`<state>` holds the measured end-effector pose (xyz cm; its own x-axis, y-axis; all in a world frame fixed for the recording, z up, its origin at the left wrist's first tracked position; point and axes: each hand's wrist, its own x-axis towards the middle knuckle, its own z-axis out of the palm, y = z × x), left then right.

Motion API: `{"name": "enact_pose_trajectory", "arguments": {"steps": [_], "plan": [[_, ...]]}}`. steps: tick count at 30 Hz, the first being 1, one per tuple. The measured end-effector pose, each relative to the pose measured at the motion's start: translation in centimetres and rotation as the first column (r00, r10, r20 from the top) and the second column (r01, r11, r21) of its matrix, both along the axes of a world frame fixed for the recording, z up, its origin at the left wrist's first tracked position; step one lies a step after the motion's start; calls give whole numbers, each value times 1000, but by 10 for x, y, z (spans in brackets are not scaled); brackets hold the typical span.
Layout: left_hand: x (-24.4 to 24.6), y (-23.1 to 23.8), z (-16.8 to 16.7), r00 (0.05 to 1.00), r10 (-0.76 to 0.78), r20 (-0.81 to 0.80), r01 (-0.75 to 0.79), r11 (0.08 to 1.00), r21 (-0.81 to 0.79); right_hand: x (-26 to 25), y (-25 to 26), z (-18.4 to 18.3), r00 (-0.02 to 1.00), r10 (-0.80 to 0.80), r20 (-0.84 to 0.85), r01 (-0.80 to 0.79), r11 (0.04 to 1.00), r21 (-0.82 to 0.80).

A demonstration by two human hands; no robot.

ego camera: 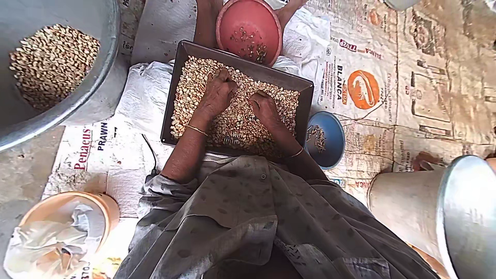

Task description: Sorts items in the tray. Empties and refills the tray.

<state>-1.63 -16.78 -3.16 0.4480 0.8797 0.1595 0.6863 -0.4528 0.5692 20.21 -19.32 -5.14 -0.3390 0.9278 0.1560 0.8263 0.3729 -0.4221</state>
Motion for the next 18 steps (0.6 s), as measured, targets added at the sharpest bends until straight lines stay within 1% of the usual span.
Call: {"name": "enact_pose_trajectory", "arguments": {"steps": [3, 4, 5, 7, 9, 10, 13, 15, 18], "plan": [[-1, 0, -1, 1000, 1, -2, -1, 1000, -5, -1, 0, 12, 984, -178, 14, 178, 979, -101], [-1, 0, 0, 1000, 1, -7, -1, 1000, -10, 1, 0, 15, 979, -203, -1, 201, 971, -126], [0, 0, 0, 1000, 1, -7, -1, 1000, -9, 2, -1, 17, 981, -190, -28, 185, 974, -129], [0, 0, 0, 1000, 0, 0, 0, 1000, 0, 4, -5, 16, 996, -71, -53, 64, 992, -113], [0, 0, 1, 1000, -9, -4, 9, 1000, 0, 1, -9, 12, 999, 46, 19, -43, 993, -107], [-1, 0, 1, 1000, -15, -6, 15, 1000, 0, -1, -10, 11, 996, 65, 66, -58, 993, -103], [-1, 0, 1, 1000, -11, 3, 11, 1000, -6, -7, -11, 16, 987, 39, 158, -17, 990, -137], [-1, 1, 2, 1000, -7, 3, 7, 1000, -22, -10, -11, 22, 987, -8, 162, 41, 979, -199], [-1, 0, 2, 1000, -13, -4, 13, 1000, -20, -9, -12, 20, 989, -40, 142, 68, 979, -195]]}}
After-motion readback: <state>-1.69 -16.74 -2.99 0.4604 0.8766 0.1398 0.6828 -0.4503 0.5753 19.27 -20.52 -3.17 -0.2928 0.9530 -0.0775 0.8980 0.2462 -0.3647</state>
